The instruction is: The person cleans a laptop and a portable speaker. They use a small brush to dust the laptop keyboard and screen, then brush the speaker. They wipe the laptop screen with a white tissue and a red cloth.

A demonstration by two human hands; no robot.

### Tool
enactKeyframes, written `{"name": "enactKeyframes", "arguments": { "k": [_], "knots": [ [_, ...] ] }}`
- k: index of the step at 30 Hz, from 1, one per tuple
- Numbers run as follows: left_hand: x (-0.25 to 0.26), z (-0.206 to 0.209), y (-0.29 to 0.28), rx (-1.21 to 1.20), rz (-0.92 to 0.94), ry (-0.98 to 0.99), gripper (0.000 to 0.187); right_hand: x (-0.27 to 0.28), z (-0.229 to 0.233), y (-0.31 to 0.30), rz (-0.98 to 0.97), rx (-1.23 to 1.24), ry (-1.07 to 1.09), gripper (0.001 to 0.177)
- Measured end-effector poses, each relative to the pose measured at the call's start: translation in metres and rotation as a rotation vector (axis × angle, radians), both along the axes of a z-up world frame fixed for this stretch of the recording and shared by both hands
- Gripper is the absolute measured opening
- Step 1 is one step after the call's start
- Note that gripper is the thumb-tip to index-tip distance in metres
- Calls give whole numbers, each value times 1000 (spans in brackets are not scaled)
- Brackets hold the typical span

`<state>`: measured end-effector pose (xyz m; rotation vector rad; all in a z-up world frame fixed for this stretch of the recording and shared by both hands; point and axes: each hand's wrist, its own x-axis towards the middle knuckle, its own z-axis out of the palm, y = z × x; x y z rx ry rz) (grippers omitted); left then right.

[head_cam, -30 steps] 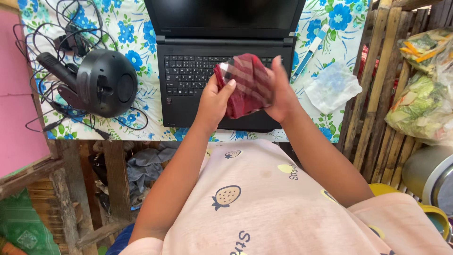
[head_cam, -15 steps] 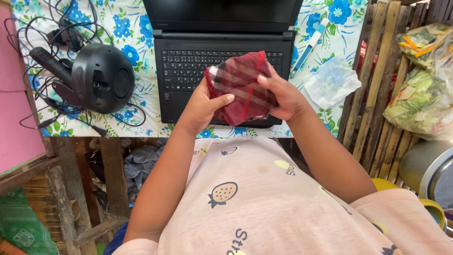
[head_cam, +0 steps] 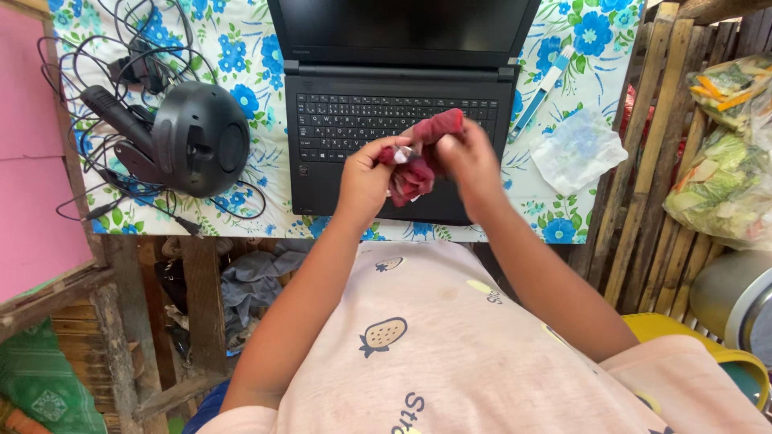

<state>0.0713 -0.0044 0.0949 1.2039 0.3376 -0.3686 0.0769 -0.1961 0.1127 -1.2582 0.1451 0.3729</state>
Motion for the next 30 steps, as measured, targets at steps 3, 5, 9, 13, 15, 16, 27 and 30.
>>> {"name": "enactKeyframes", "arguments": {
  "k": [3,5,9,13,15,16,27,30],
  "knots": [
    [-11,-5,10,-203,-231,173,38,-14,-8,28,16,-162,-138,56],
    [-15,-13,29,-313,-233,175,49,-17,-19,42,23,-359,-273,64],
    [-18,-40,70,133,-26,64,52,21,-42,48,11,-534,-328,77],
    [-38,-57,118,1247,-51,-87,99,96,-57,21,-294,-760,-505,50],
    [-46,-61,132,1333,-223,-70,129,127,-67,6,-343,-1187,-680,43],
    [-46,-63,137,1333,-316,5,136,137,-75,10,-371,-1221,-668,42],
    [-46,-69,150,1231,-580,213,147,142,-118,186,45,-1082,-769,50],
    [-45,-73,152,1277,-649,194,145,149,-109,204,97,-1073,-1054,46]
  ]
}}
